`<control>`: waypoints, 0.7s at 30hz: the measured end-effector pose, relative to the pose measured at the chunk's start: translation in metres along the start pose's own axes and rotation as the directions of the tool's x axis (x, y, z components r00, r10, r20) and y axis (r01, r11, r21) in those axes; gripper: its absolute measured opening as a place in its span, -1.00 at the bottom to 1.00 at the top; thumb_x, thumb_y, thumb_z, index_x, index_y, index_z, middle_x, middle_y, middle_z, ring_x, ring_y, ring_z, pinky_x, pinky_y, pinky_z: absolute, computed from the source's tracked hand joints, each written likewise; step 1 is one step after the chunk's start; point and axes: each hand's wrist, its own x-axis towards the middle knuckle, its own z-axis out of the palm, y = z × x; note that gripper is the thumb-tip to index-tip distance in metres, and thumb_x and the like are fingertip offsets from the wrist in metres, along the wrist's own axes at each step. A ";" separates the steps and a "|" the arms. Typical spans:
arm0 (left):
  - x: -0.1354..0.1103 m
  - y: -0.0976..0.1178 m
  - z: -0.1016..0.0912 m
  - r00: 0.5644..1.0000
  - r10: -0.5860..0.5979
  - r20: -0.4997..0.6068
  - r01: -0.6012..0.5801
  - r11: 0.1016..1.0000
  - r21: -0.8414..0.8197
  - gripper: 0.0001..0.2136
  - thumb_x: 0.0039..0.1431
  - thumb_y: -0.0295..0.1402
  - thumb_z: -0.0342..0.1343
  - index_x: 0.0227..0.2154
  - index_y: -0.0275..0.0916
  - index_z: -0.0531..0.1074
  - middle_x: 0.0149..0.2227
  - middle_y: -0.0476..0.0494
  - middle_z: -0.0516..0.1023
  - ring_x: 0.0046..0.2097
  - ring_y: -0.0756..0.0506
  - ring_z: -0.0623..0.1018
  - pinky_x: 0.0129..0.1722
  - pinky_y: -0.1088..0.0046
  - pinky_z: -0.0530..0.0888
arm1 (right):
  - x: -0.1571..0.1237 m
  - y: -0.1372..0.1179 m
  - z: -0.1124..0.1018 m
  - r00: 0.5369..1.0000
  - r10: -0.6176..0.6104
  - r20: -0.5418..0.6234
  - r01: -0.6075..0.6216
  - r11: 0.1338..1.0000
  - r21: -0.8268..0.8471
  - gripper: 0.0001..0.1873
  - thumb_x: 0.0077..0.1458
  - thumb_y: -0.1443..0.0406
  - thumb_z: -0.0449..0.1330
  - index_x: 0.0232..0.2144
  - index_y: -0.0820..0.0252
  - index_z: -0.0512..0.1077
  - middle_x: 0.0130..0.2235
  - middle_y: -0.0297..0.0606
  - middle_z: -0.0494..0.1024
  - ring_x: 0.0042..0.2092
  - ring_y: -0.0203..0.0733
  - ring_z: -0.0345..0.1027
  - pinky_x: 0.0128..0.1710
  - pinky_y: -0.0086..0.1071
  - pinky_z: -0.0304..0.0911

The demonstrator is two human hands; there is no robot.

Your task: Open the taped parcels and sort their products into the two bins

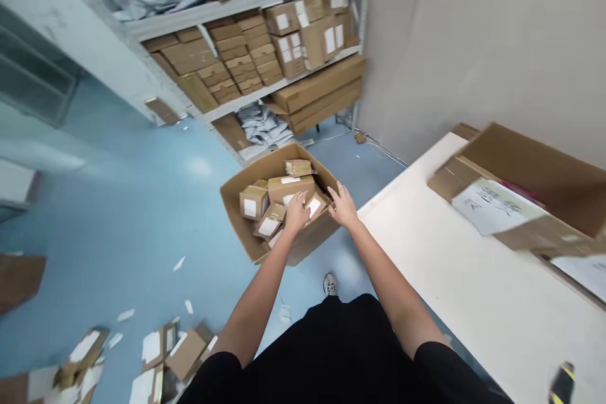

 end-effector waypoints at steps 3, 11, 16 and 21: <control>-0.003 -0.055 -0.022 0.991 -0.128 -0.035 0.128 0.992 0.002 -0.35 0.20 -0.49 0.16 0.38 -0.16 0.30 0.41 -0.32 0.31 0.43 -0.30 0.30 0.42 0.05 0.29 | 0.044 -0.028 0.039 0.994 -0.058 0.091 0.057 0.998 0.011 -0.16 0.19 0.29 0.26 0.48 0.07 0.18 0.57 -0.04 -0.10 0.51 0.28 -0.07 0.43 0.22 0.06; 0.029 -0.129 -0.021 0.944 -0.328 -0.030 0.328 0.944 0.011 -0.34 0.18 -0.47 0.23 0.37 -0.19 0.31 0.41 -0.37 0.28 0.41 -0.35 0.33 0.40 0.07 0.31 | 0.148 -0.025 0.099 0.970 -0.131 0.204 0.128 0.991 0.029 -0.14 0.17 0.34 0.24 0.48 0.09 0.16 0.58 -0.11 -0.16 0.50 0.23 -0.06 0.43 0.14 0.10; 0.085 -0.167 -0.002 0.909 -0.414 0.048 0.409 0.908 0.089 -0.29 0.13 -0.40 0.34 0.36 -0.17 0.33 0.43 -0.40 0.27 0.44 -0.39 0.28 0.41 0.03 0.28 | 0.209 0.008 0.146 0.949 -0.097 0.299 0.083 0.995 0.059 -0.15 0.16 0.33 0.25 0.47 0.13 0.19 0.57 -0.06 -0.11 0.49 0.22 -0.02 0.41 0.12 0.14; 0.154 -0.232 0.019 0.819 -0.553 0.153 0.511 0.825 0.241 -0.18 0.05 -0.35 0.41 0.40 -0.14 0.28 0.51 -0.45 0.11 0.47 -0.49 0.20 0.36 -0.08 0.31 | 0.254 0.057 0.217 0.894 -0.030 0.447 0.007 0.999 0.054 -0.12 0.13 0.31 0.31 0.46 0.07 0.19 0.58 -0.06 -0.15 0.42 0.21 0.13 0.33 0.05 0.26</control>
